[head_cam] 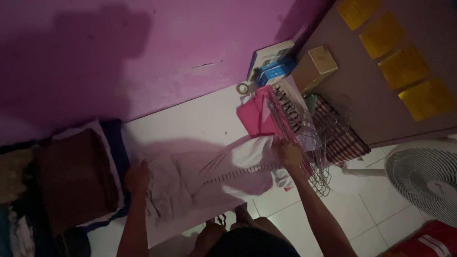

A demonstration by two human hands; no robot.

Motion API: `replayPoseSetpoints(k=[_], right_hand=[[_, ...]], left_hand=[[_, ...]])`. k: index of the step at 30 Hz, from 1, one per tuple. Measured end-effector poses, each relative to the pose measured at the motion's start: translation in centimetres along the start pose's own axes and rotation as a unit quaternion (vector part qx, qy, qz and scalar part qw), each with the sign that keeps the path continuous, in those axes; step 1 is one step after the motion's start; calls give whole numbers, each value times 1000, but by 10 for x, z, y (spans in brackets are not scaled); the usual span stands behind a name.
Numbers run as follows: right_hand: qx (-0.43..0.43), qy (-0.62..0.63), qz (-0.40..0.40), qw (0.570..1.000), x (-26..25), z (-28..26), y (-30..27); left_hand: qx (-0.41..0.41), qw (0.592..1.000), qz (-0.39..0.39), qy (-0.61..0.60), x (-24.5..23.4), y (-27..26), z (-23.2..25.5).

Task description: The person folds a white striped shirt and a green and yellow garment on a white table. The person smooths and folds each item by hand, then places the folded items into a pile on the left side of the table.

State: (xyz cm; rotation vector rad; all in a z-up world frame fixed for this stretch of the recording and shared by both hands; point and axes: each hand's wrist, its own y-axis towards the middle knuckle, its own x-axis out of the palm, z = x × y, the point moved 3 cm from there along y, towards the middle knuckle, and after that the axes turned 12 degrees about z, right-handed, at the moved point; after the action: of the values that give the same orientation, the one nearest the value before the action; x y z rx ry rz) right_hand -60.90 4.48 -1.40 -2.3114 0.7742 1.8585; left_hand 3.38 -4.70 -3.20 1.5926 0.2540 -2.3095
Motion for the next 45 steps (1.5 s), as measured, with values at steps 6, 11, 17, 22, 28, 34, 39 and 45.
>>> replayPoseSetpoints(k=[6, 11, 17, 22, 28, 34, 39, 45], right_hand=[[87, 233, 99, 964, 33, 38, 11], [323, 499, 81, 800, 37, 57, 8], [252, 162, -119, 947, 35, 55, 15], [66, 309, -38, 948, 50, 62, 24], [186, 328, 61, 924, 11, 58, 27], [236, 249, 110, 933, -24, 33, 19], [284, 99, -7, 954, -18, 55, 7], [34, 88, 25, 995, 3, 63, -21]], left_hand=[[-149, 950, 34, -273, 34, 14, -31], [-68, 953, 155, -253, 17, 15, -23], [-84, 964, 152, -201, -14, 9, 5], [-48, 961, 192, -191, -10, 18, 7], [-75, 946, 221, -225, 10, 70, -2], [-73, 955, 175, -229, 44, 135, -5], [-95, 977, 17, -193, 96, 152, -14], [31, 989, -2, -147, 107, 133, -29]])
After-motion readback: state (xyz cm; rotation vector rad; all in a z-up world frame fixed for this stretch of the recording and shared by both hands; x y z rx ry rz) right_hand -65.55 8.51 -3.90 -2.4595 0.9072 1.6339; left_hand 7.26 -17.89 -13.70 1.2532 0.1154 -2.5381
